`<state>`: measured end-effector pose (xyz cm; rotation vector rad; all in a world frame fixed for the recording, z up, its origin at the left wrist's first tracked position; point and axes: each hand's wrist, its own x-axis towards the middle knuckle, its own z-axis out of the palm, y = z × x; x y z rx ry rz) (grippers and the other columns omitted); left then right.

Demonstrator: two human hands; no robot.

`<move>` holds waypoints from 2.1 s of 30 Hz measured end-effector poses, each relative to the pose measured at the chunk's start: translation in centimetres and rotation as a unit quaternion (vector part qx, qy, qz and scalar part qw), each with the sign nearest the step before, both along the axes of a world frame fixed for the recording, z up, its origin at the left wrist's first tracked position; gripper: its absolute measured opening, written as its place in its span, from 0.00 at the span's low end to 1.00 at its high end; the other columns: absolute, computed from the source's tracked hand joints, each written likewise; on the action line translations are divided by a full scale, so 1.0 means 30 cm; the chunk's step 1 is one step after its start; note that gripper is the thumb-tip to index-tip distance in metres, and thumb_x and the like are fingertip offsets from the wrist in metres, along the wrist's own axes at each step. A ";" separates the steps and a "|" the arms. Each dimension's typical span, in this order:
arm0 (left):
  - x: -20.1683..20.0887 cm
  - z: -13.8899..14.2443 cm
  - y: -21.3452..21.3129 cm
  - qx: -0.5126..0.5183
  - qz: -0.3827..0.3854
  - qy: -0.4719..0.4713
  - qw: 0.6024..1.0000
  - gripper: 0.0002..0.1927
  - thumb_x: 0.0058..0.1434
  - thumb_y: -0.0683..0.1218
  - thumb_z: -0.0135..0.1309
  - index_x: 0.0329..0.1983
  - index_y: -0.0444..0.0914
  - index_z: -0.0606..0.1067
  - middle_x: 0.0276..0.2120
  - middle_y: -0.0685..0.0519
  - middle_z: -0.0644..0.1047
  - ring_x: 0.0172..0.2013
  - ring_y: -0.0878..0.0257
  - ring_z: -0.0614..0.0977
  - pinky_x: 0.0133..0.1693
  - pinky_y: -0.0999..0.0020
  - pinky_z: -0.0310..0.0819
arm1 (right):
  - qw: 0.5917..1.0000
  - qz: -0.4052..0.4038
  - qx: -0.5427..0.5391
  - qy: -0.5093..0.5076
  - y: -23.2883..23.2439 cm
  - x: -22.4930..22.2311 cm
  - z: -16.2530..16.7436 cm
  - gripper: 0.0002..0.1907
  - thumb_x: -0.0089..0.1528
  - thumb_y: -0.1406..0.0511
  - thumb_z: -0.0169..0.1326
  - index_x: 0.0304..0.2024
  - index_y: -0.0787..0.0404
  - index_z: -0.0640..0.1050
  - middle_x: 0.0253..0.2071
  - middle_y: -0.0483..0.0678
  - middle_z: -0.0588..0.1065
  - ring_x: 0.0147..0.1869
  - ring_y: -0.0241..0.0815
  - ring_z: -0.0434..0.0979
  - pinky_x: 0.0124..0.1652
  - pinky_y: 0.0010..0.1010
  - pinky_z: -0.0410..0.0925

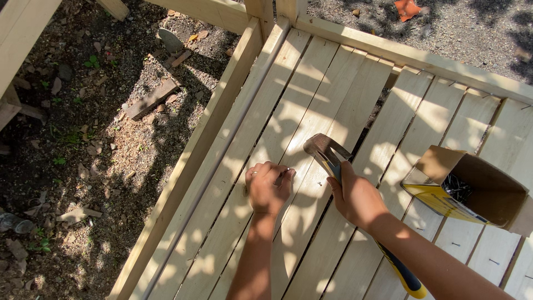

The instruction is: The person hammers nails into the wooden slats of an outdoor frame structure. They take nails from a cardboard nail box, position each nail on a slat, and drive it in with a claw hammer, working across different slats.

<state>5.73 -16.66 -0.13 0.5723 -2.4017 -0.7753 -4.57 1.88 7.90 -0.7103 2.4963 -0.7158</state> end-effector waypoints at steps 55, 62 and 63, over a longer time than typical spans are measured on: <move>-0.005 -0.044 0.009 0.232 0.090 0.172 0.953 0.13 0.52 0.33 0.37 0.41 0.32 0.63 0.42 0.46 0.66 0.35 0.58 0.72 0.41 0.66 0.74 | 0.990 0.093 0.098 -0.046 -0.047 0.086 0.158 0.17 0.68 0.55 0.45 0.49 0.63 0.66 0.22 0.59 0.76 0.27 0.64 0.79 0.29 0.54 0.69; -0.009 -0.071 -0.007 0.257 0.103 0.106 0.955 0.14 0.54 0.33 0.39 0.44 0.32 0.65 0.41 0.47 0.66 0.34 0.58 0.72 0.42 0.65 0.72 | 0.998 0.019 0.055 -0.034 0.034 0.027 0.191 0.17 0.67 0.55 0.46 0.51 0.59 0.67 0.22 0.61 0.76 0.27 0.65 0.79 0.30 0.52 0.69; -0.011 -0.067 -0.013 0.264 0.103 0.094 0.954 0.14 0.55 0.33 0.39 0.44 0.32 0.65 0.41 0.47 0.66 0.34 0.58 0.72 0.42 0.65 0.72 | 0.999 0.023 0.041 -0.018 0.043 0.012 0.186 0.18 0.67 0.55 0.46 0.53 0.59 0.66 0.22 0.62 0.76 0.27 0.66 0.79 0.31 0.53 0.69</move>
